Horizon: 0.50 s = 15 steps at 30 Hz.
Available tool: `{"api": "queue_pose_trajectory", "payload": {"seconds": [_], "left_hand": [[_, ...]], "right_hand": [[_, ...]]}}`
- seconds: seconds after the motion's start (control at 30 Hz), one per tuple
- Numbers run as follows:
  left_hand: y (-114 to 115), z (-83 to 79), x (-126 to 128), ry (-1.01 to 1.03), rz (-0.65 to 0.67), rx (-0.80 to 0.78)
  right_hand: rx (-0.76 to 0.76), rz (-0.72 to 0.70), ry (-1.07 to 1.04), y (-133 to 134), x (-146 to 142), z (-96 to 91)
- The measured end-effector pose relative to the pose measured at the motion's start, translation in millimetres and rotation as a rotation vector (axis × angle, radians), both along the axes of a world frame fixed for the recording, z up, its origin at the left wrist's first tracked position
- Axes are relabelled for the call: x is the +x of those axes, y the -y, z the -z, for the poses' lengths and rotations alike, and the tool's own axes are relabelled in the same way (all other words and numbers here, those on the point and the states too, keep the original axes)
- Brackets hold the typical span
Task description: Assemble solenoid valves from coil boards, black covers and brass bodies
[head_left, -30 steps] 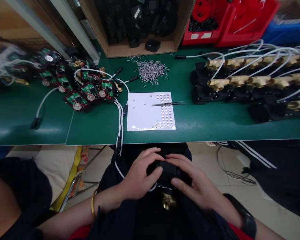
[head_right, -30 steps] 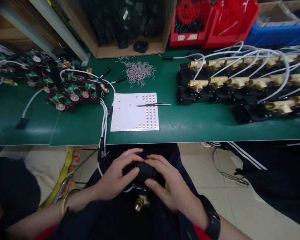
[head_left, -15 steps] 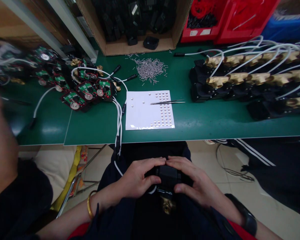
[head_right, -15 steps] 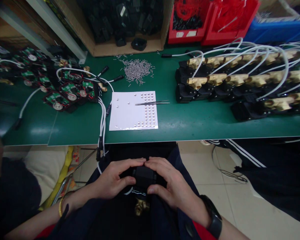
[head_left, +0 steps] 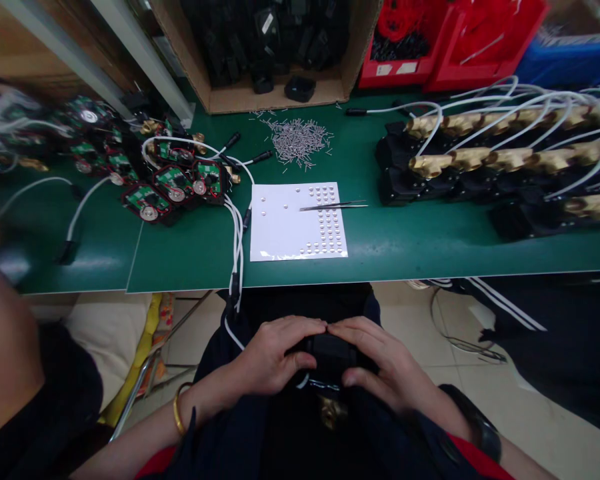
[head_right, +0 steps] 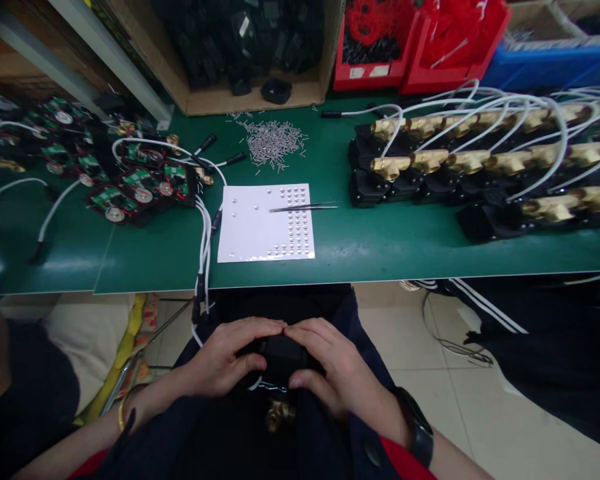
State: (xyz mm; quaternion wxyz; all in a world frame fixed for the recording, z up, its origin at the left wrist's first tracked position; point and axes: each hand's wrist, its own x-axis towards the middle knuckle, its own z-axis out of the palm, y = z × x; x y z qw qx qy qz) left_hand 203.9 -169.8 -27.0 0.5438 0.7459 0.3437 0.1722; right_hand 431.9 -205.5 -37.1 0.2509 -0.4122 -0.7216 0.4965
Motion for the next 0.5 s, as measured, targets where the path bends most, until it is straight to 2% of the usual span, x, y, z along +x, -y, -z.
{"api": "queue_pose_trajectory", "payload": {"seconds": [0.1, 0.2, 0.33, 0.4, 0.5], "left_hand": [[-2.2, -3.2, 3.2, -0.027, -0.072, -0.09], [-6.2, -2.3, 10.9, 0.005, -0.16, -0.257], [-5.2, -3.2, 10.3, 0.097, -0.183, -0.397], [-2.0, -12.4, -3.7, 0.08, -0.185, -0.432], [-6.2, -40.7, -39.6, -0.055, -0.196, -0.464]], "right_hand": [[-0.056, -0.029, 0.03, -6.0, 2.9, -5.1], [-0.081, -0.113, 0.132, -18.7, 1.3, -17.3], [0.0, -0.178, 0.246, -31.0, -5.4, -28.7], [0.02, -0.097, 0.211, -33.7, -5.6, -28.5], [-0.106, 0.18, 0.056, -43.3, -3.5, -26.3]]}}
